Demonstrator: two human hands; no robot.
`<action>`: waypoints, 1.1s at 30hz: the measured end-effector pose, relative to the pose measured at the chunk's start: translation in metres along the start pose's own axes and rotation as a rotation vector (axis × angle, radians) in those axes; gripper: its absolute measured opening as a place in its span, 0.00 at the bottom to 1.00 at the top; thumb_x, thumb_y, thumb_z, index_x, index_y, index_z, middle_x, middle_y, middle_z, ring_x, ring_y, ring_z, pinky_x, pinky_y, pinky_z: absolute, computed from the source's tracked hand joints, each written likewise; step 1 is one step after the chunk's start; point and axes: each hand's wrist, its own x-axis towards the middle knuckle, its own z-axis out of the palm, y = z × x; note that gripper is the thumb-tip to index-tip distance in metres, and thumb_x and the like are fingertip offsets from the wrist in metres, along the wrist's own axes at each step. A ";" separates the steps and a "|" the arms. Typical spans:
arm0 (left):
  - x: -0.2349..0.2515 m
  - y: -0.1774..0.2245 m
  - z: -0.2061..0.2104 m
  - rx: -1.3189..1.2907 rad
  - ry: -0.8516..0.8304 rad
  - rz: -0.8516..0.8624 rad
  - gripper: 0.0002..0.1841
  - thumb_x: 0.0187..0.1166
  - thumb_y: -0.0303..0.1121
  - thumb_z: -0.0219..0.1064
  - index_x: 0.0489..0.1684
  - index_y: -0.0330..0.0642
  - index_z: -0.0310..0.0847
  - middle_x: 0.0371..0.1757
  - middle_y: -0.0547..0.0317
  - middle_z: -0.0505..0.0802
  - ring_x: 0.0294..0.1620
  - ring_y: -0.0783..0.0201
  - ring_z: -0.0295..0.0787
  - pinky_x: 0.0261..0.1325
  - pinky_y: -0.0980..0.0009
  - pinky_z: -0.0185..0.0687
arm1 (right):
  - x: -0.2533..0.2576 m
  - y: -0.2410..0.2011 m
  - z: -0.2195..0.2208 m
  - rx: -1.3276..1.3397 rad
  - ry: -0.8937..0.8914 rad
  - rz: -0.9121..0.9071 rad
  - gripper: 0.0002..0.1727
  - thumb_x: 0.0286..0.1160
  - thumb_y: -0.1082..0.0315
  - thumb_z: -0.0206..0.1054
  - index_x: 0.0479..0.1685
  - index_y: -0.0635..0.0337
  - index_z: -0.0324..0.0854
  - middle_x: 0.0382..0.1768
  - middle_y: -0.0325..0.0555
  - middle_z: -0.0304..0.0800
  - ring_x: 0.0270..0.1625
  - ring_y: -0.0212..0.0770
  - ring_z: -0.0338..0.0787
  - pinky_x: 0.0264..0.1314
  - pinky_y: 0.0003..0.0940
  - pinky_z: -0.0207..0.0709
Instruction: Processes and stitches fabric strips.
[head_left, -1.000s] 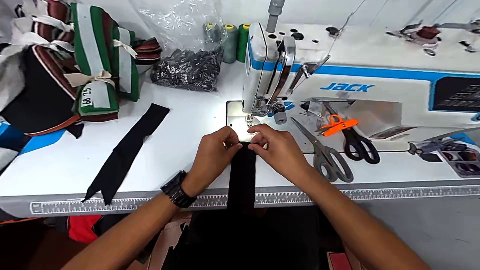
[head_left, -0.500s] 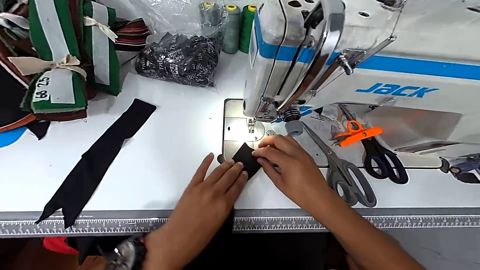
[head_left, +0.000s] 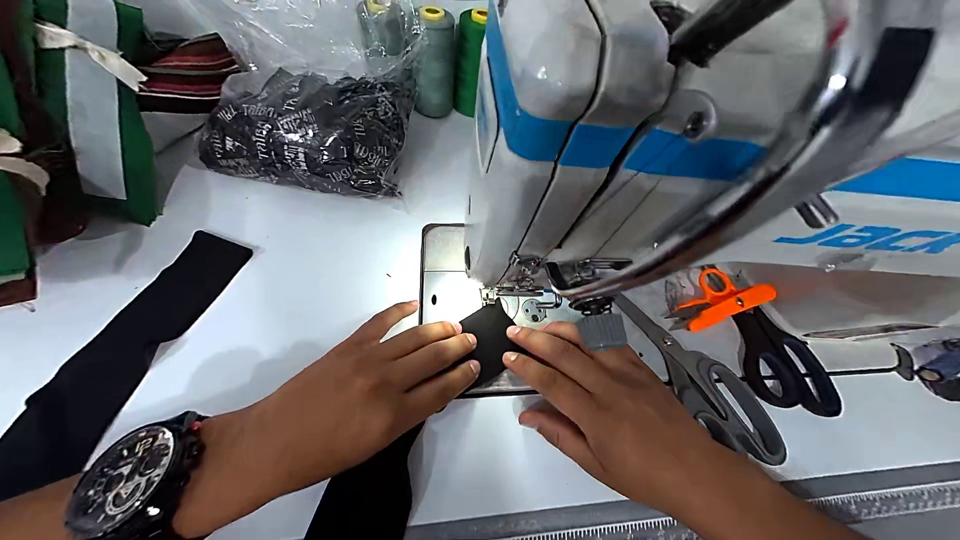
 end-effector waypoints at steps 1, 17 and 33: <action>-0.001 -0.001 0.001 -0.007 0.004 -0.006 0.20 0.87 0.27 0.52 0.68 0.52 0.86 0.73 0.60 0.88 0.79 0.56 0.80 0.83 0.46 0.70 | 0.000 0.002 0.000 0.002 -0.005 -0.007 0.25 0.88 0.41 0.52 0.70 0.39 0.84 0.72 0.32 0.85 0.78 0.41 0.78 0.74 0.43 0.74; -0.004 -0.004 0.002 -0.048 0.009 -0.021 0.21 0.87 0.28 0.52 0.71 0.56 0.86 0.75 0.62 0.87 0.80 0.57 0.79 0.82 0.47 0.73 | 0.005 0.009 0.002 0.005 0.001 -0.065 0.24 0.89 0.43 0.52 0.69 0.39 0.84 0.73 0.38 0.84 0.76 0.45 0.80 0.73 0.42 0.75; -0.003 -0.009 0.002 -0.090 0.006 -0.017 0.23 0.85 0.25 0.53 0.70 0.55 0.86 0.76 0.63 0.86 0.81 0.59 0.78 0.84 0.49 0.71 | 0.003 0.011 0.003 0.031 -0.003 -0.034 0.23 0.88 0.43 0.52 0.70 0.38 0.85 0.73 0.37 0.84 0.77 0.43 0.79 0.73 0.42 0.75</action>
